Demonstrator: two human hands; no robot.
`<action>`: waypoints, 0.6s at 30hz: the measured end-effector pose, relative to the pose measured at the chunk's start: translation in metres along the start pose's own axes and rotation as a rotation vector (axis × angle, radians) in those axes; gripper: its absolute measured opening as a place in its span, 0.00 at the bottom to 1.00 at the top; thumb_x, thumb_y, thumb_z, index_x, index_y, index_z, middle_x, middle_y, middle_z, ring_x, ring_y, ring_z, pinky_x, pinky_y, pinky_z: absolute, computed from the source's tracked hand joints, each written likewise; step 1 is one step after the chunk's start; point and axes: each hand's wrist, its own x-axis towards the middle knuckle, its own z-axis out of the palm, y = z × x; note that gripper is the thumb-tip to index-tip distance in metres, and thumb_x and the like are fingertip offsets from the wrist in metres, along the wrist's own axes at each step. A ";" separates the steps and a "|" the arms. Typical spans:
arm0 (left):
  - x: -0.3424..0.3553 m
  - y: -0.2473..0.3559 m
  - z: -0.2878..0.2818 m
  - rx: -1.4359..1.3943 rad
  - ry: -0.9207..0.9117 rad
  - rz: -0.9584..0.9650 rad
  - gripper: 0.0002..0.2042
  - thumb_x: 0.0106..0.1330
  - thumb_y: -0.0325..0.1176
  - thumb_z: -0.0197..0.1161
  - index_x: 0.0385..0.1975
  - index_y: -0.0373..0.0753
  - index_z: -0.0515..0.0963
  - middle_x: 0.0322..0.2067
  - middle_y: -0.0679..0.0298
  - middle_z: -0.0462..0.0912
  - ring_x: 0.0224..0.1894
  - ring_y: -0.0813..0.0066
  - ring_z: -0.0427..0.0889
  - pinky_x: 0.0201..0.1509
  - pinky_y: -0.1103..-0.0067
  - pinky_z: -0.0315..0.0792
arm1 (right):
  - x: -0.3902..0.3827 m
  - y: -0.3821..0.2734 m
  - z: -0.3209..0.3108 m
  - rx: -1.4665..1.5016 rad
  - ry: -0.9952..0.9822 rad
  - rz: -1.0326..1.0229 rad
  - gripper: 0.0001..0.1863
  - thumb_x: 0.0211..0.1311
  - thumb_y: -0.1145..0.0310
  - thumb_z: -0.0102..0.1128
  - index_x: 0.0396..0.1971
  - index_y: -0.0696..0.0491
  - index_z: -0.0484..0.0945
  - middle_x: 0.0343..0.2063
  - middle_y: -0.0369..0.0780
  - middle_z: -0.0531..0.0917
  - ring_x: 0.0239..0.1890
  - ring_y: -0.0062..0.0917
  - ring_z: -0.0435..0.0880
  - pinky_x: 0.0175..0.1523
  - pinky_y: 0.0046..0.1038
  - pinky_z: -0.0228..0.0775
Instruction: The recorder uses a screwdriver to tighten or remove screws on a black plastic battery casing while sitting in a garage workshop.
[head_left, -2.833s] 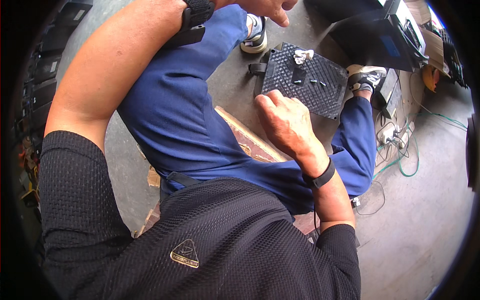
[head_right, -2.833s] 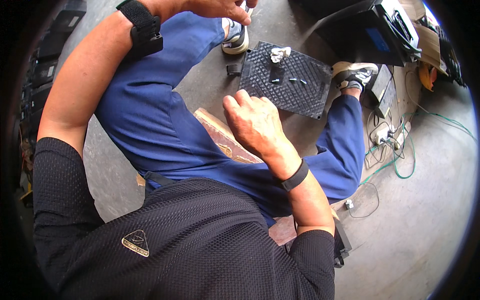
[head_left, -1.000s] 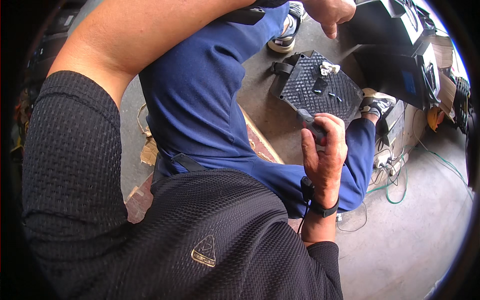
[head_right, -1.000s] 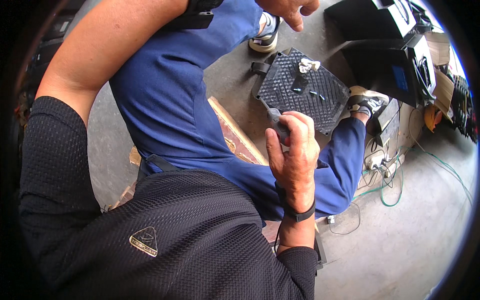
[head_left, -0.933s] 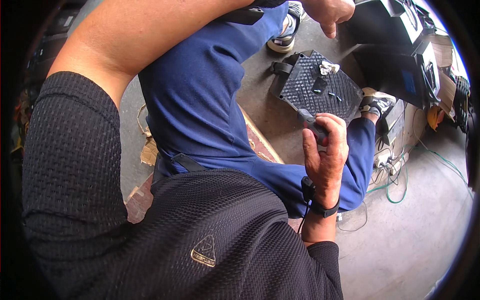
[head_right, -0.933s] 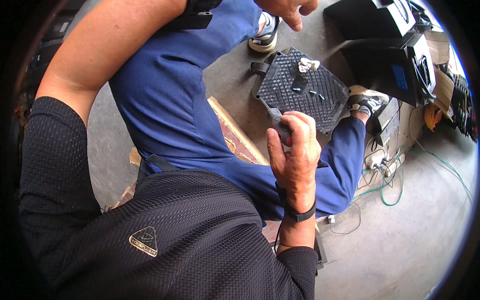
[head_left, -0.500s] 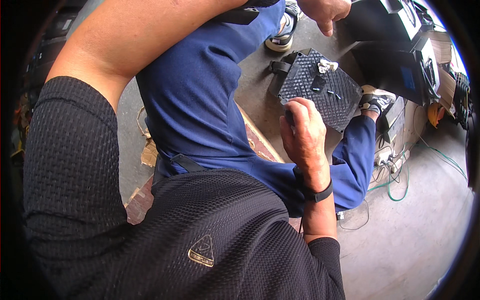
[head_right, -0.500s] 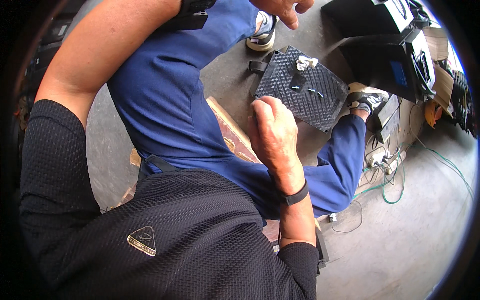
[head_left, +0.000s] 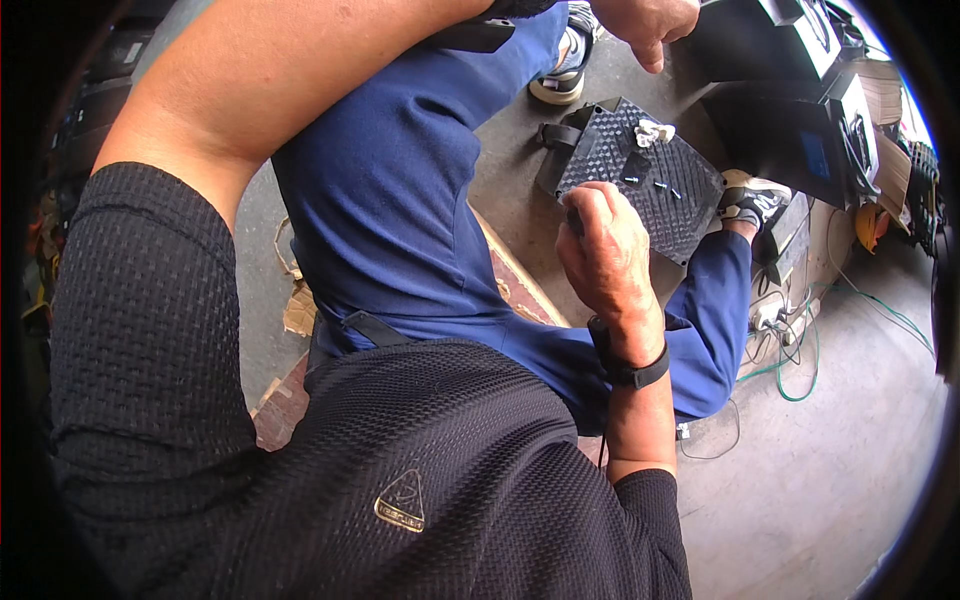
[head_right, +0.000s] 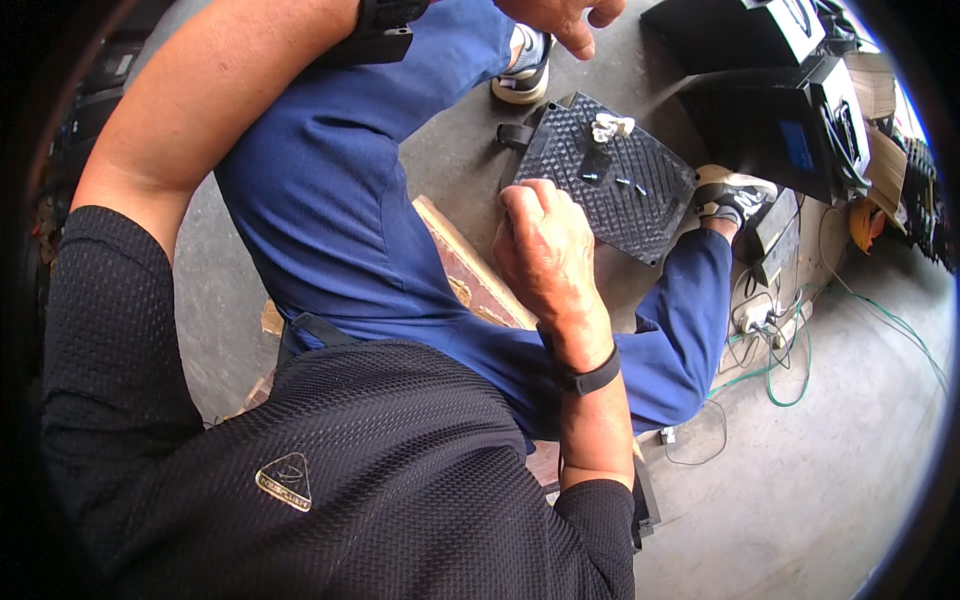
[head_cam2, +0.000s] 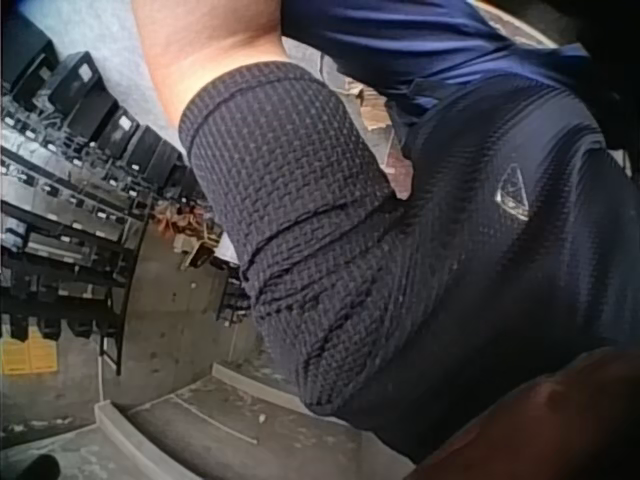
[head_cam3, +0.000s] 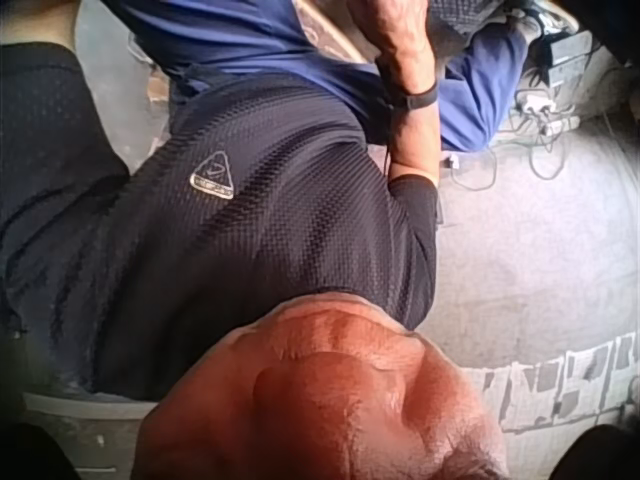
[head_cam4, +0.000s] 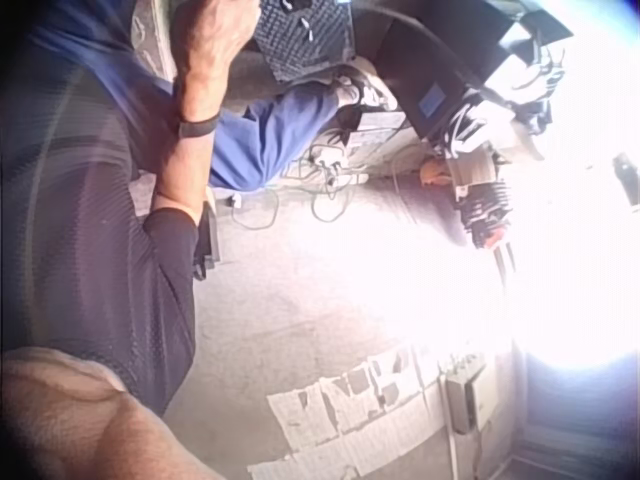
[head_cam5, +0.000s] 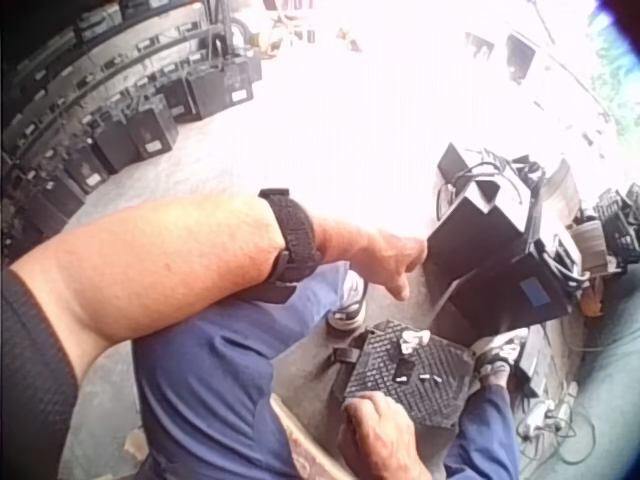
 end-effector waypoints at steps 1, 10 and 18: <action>0.000 0.000 0.000 0.001 -0.001 0.001 0.25 0.58 0.45 0.72 0.47 0.29 0.81 0.40 0.46 0.86 0.46 0.52 0.85 0.51 0.65 0.77 | 0.001 0.000 -0.001 0.008 -0.006 -0.008 0.15 0.48 0.79 0.63 0.39 0.53 0.78 0.38 0.43 0.80 0.38 0.41 0.80 0.44 0.40 0.74; 0.006 0.004 -0.001 0.009 -0.013 0.020 0.25 0.58 0.45 0.72 0.46 0.29 0.81 0.40 0.46 0.86 0.46 0.52 0.85 0.51 0.65 0.78 | -0.003 -0.002 0.001 -0.050 -0.041 -0.028 0.17 0.45 0.78 0.65 0.39 0.53 0.78 0.38 0.42 0.80 0.40 0.40 0.79 0.46 0.38 0.72; 0.022 0.016 0.001 0.009 -0.019 0.064 0.25 0.58 0.45 0.72 0.46 0.29 0.81 0.39 0.46 0.86 0.45 0.52 0.85 0.51 0.65 0.78 | -0.006 -0.005 0.004 -0.093 -0.024 0.056 0.15 0.48 0.77 0.66 0.39 0.54 0.78 0.37 0.42 0.80 0.38 0.38 0.80 0.44 0.37 0.73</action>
